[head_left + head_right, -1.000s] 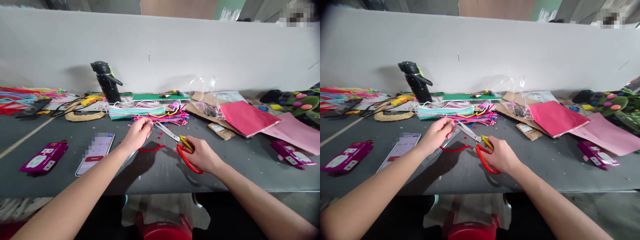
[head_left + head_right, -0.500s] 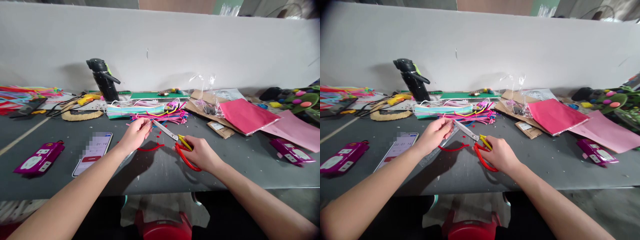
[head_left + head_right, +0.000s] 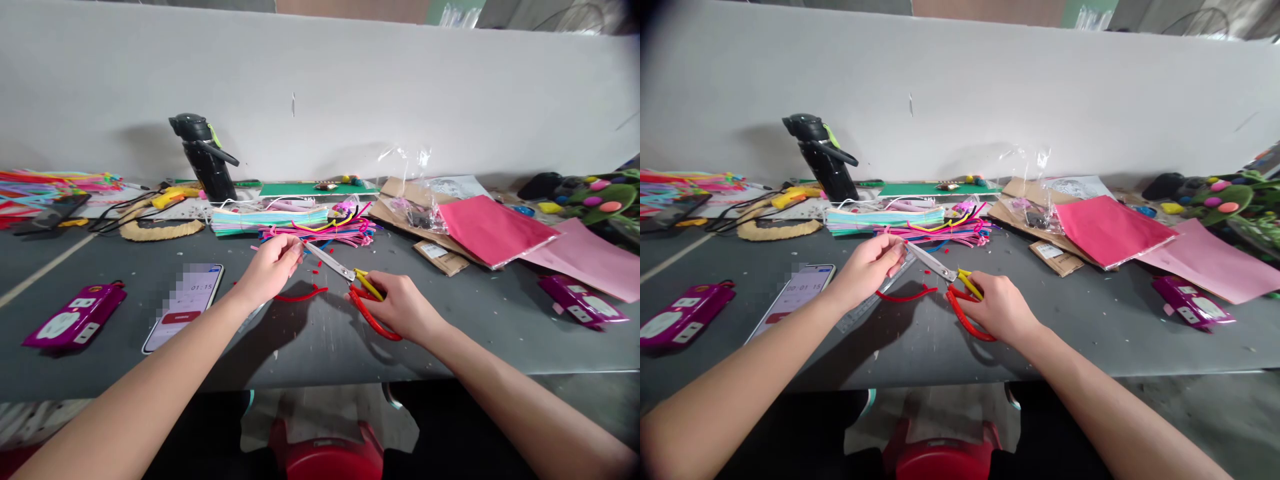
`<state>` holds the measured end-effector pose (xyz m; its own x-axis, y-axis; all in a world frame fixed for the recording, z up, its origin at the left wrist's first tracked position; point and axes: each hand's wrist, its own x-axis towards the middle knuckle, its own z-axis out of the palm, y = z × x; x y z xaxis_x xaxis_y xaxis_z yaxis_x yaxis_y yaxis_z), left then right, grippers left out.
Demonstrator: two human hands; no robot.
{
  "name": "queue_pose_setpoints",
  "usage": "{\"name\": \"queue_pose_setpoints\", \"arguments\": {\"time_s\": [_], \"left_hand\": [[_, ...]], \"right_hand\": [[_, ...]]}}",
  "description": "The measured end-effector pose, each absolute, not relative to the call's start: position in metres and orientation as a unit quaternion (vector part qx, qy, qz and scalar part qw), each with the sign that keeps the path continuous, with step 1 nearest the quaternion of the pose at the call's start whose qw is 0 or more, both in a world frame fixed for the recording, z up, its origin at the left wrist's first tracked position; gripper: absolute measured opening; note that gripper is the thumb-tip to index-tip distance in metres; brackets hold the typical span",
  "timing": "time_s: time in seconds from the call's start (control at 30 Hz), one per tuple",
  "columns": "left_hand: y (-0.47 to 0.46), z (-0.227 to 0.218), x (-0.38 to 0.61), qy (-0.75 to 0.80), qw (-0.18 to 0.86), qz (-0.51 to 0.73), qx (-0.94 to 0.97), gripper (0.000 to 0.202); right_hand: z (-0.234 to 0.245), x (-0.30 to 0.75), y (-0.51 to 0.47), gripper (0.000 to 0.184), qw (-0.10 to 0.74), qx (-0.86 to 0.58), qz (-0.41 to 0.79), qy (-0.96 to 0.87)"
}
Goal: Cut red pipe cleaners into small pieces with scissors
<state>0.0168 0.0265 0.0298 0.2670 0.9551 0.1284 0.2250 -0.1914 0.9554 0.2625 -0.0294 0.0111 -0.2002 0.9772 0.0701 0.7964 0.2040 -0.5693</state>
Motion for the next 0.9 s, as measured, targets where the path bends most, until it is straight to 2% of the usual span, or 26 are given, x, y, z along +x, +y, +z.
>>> {"name": "queue_pose_setpoints", "arguments": {"time_s": [0.9], "left_hand": [[0.021, 0.035, 0.018, 0.475, 0.455, 0.363, 0.66, 0.023]], "right_hand": [[0.02, 0.264, -0.038, 0.044, 0.163, -0.595, 0.088, -0.782]]}}
